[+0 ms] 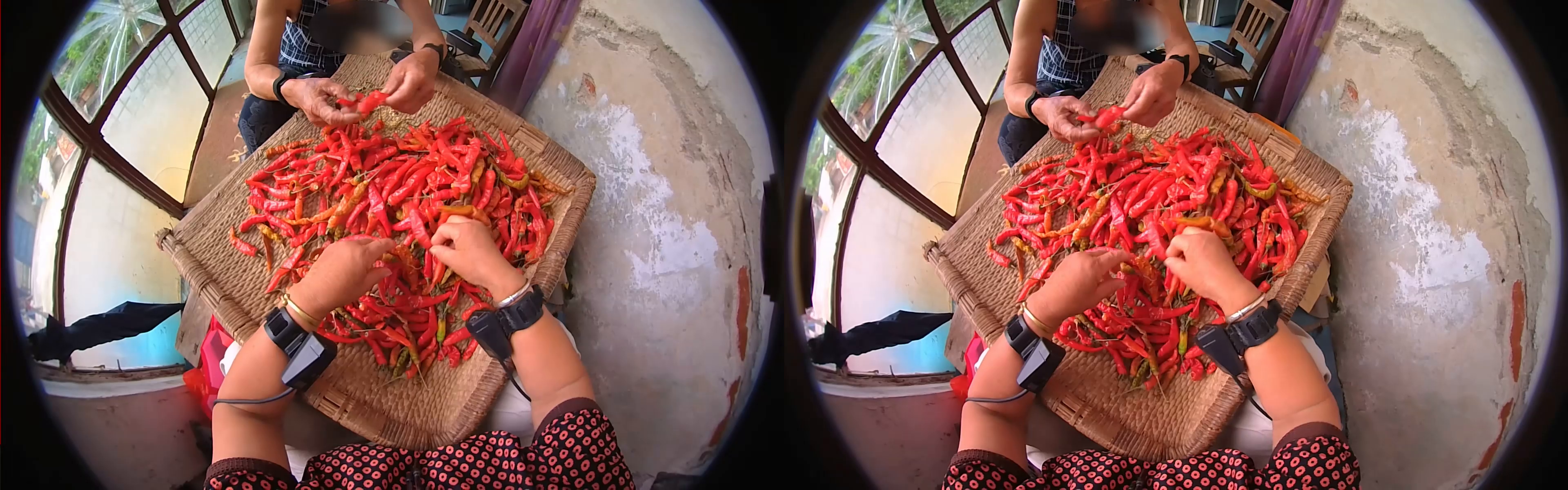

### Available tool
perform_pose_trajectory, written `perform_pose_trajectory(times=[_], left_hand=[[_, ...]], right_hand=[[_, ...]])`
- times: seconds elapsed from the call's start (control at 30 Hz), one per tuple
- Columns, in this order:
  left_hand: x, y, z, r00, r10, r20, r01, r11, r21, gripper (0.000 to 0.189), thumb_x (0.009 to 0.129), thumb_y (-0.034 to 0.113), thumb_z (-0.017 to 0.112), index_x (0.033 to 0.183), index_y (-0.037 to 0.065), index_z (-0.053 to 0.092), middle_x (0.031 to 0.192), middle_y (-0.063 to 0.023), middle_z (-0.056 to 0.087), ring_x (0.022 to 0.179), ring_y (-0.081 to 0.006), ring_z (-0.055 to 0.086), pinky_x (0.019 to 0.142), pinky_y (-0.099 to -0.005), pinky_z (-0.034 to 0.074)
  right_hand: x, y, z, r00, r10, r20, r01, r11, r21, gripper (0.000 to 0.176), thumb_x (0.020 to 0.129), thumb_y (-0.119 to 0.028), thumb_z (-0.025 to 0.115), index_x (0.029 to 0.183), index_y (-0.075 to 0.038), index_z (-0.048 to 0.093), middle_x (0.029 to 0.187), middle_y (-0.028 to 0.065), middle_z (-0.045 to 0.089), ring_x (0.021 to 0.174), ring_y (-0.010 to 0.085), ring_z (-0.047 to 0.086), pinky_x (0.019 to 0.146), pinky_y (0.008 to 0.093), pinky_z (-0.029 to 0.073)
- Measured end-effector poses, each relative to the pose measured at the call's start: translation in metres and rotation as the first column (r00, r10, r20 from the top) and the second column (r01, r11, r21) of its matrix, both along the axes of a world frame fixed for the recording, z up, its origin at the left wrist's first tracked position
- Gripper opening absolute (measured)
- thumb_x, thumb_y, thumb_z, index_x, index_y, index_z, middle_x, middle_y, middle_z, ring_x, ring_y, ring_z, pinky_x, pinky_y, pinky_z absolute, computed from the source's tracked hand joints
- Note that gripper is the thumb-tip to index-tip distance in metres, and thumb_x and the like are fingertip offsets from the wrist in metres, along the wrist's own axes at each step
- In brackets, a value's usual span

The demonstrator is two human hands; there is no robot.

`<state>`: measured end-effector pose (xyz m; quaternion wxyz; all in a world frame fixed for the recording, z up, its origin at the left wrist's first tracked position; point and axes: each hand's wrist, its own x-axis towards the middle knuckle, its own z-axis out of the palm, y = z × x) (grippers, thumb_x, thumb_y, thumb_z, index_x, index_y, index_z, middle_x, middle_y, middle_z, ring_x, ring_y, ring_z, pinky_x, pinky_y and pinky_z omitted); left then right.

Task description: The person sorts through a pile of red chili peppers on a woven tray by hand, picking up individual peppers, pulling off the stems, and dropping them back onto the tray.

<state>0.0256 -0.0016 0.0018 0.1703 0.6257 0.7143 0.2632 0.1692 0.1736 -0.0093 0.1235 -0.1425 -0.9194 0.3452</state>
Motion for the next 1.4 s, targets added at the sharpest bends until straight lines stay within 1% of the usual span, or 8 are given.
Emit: perform_pose_trajectory(times=[0.17, 0.23, 0.33, 0.67, 0.9, 1.0, 1.27, 1.4], left_hand=[[0.006, 0.005, -0.004, 0.959, -0.015, 0.284, 0.011, 1.0, 0.014, 0.043, 0.076, 0.014, 0.063, 0.113, -0.003, 0.048, 0.093, -0.014, 0.061, 0.081, -0.0252, 0.061, 0.07, -0.0322, 0.048], [0.015, 0.006, -0.016, 0.644, 0.029, 0.765, -0.161, 0.982, 0.098, 0.036, 0.082, 0.015, 0.061, 0.112, -0.001, 0.049, 0.089, -0.0052, 0.061, 0.077, -0.0145, 0.059, 0.067, -0.0268, 0.049], [0.016, 0.007, -0.01, 0.408, 0.187, 0.894, -0.231, 0.968, -0.096, 0.025, 0.085, 0.011, 0.057, 0.108, 0.0, 0.053, 0.085, -0.002, 0.06, 0.074, -0.0103, 0.058, 0.065, -0.0226, 0.049], [-0.022, 0.011, 0.016, 0.478, 0.144, 0.866, -0.635, 0.739, 0.228, 0.028, 0.086, 0.011, 0.055, 0.112, 0.001, 0.053, 0.101, -0.0028, 0.055, 0.077, -0.0093, 0.055, 0.066, -0.0229, 0.046], [0.016, 0.006, -0.014, 0.79, 0.014, 0.612, -0.04, 0.999, 0.029, 0.031, 0.086, 0.024, 0.057, 0.108, 0.002, 0.054, 0.079, 0.0039, 0.054, 0.066, -0.0029, 0.047, 0.057, -0.0196, 0.042], [0.021, 0.005, -0.013, 0.599, 0.135, 0.789, 0.027, 0.982, -0.188, 0.028, 0.086, 0.027, 0.056, 0.103, 0.005, 0.057, 0.074, 0.0029, 0.058, 0.06, -0.0019, 0.047, 0.052, -0.0183, 0.039], [-0.018, 0.008, 0.005, 0.605, 0.272, 0.748, 0.052, 0.924, -0.378, 0.024, 0.09, 0.027, 0.049, 0.095, 0.006, 0.059, 0.06, 0.0033, 0.057, 0.053, -0.0033, 0.049, 0.048, -0.0177, 0.038], [-0.03, 0.012, 0.008, 0.31, -0.025, 0.951, -0.377, 0.915, 0.147, 0.05, 0.09, 0.019, 0.048, 0.133, 0.005, 0.028, 0.118, -0.0137, 0.051, 0.082, -0.0098, 0.056, 0.062, -0.0205, 0.044]], right_hand=[[-0.002, -0.025, 0.012, 0.993, 0.08, -0.088, -0.095, 0.979, -0.179, 0.009, 0.068, -0.01, 0.064, 0.071, -0.002, 0.059, 0.069, 0.0109, 0.055, 0.066, 0.0251, 0.057, 0.061, 0.034, 0.044], [-0.003, -0.029, 0.01, 0.974, 0.156, -0.163, -0.177, 0.977, -0.119, 0.009, 0.07, -0.008, 0.064, 0.076, -0.002, 0.061, 0.072, 0.0077, 0.054, 0.063, 0.0182, 0.053, 0.059, 0.0291, 0.042], [-0.004, -0.032, 0.01, 0.961, 0.193, -0.2, -0.223, 0.965, -0.137, 0.009, 0.07, -0.006, 0.064, 0.077, -0.002, 0.061, 0.072, 0.0065, 0.053, 0.062, 0.0174, 0.053, 0.058, 0.0281, 0.042], [-0.002, -0.022, 0.015, 0.997, -0.045, -0.061, 0.02, 0.931, -0.364, 0.011, 0.075, -0.007, 0.061, 0.082, 0.0, 0.063, 0.076, 0.0065, 0.058, 0.07, 0.0136, 0.057, 0.064, 0.0252, 0.044], [-0.002, -0.026, 0.012, 0.984, 0.049, -0.169, -0.112, 0.916, -0.385, 0.014, 0.078, -0.006, 0.06, 0.09, 0.0, 0.063, 0.079, 0.0045, 0.057, 0.074, 0.011, 0.056, 0.066, 0.0239, 0.045], [-0.003, -0.027, 0.014, 0.991, 0.012, -0.134, -0.094, 0.774, -0.626, 0.014, 0.08, -0.006, 0.058, 0.091, 0.001, 0.063, 0.079, 0.0028, 0.056, 0.075, 0.0103, 0.056, 0.066, 0.0229, 0.045], [-0.001, -0.017, 0.004, 0.982, -0.166, -0.095, 0.052, 0.708, -0.704, 0.03, 0.084, -0.008, 0.054, 0.113, 0.002, 0.051, 0.081, 0.0025, 0.057, 0.072, 0.0081, 0.056, 0.066, 0.0219, 0.046], [-0.002, -0.023, 0.006, 0.986, -0.15, -0.07, 0.072, 0.768, -0.637, 0.028, 0.082, -0.01, 0.056, 0.108, 0.0, 0.055, 0.084, 0.0047, 0.059, 0.07, 0.0091, 0.056, 0.066, 0.023, 0.046]])
